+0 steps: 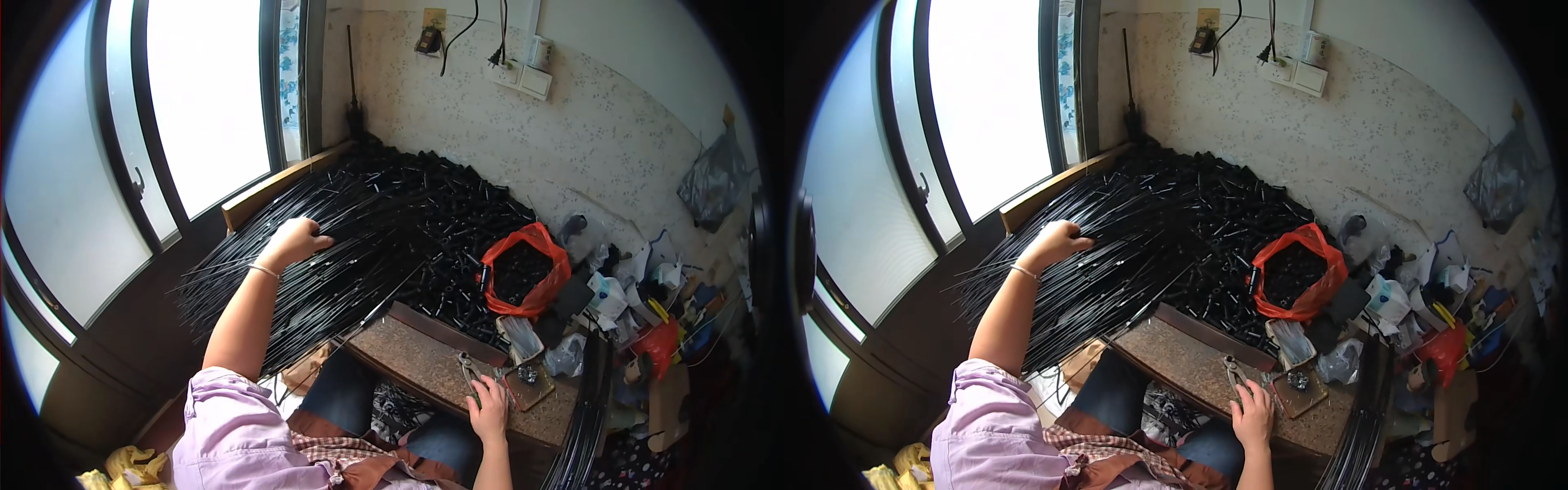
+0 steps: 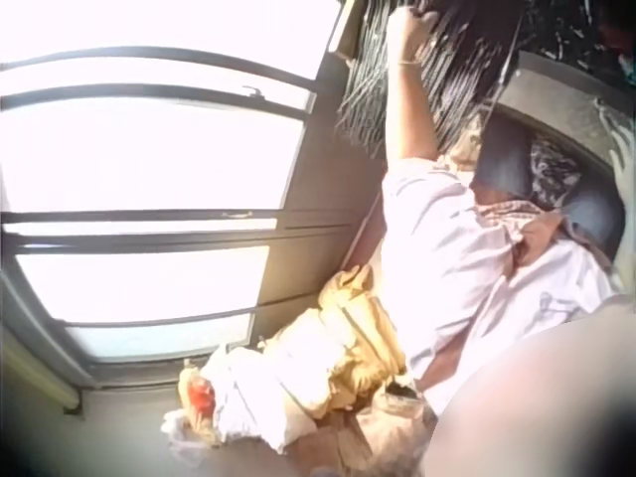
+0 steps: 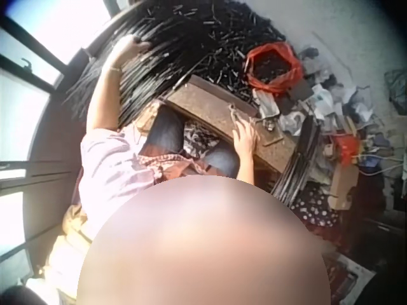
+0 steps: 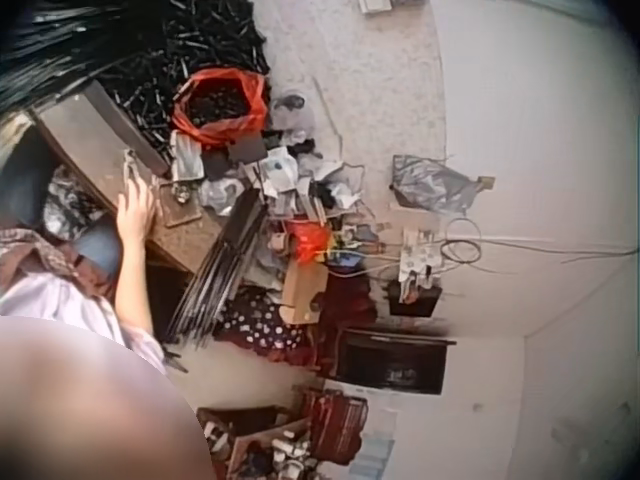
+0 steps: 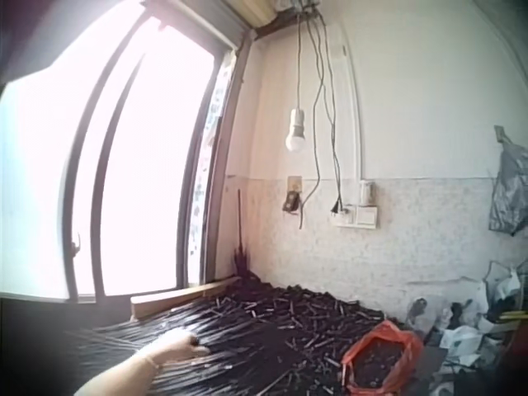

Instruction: The person is assembling umbrella ribs by attaching metal and plastic components using a pair of pliers.

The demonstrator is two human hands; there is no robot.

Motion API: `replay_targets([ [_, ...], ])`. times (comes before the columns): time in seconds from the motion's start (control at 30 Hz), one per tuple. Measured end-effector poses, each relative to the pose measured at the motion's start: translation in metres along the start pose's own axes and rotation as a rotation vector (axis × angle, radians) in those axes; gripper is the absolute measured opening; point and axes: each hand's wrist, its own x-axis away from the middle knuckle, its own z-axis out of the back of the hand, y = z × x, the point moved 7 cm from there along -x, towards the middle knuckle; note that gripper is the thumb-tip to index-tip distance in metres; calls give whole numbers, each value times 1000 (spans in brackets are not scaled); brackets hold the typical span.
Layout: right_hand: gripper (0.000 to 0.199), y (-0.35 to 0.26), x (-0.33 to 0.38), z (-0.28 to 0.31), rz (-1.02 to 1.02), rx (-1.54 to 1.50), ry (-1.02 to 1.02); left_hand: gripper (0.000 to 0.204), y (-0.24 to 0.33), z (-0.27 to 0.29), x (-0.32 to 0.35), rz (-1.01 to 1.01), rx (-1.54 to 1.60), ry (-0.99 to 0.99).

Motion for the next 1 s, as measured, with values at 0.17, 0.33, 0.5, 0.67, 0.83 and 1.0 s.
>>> replay_targets([
  [0.17,34,3,1,0,-1,-3,1,37,26,6,-24,-31,292,-5],
  [0.33,32,3,1,2,5,-39,32,29,72,-13,-42,-109,867,71],
  [0.5,29,0,0,5,-22,-57,31,21,158,-5,-35,-344,1167,157],
  [0.67,27,8,9,8,-53,23,50,22,193,-48,-22,-409,1402,358],
  [0.83,27,23,20,21,-133,51,45,15,178,-98,13,-363,1349,348],
  [1.0,30,-32,3,43,41,-100,125,19,190,-136,44,-426,1452,121],
])
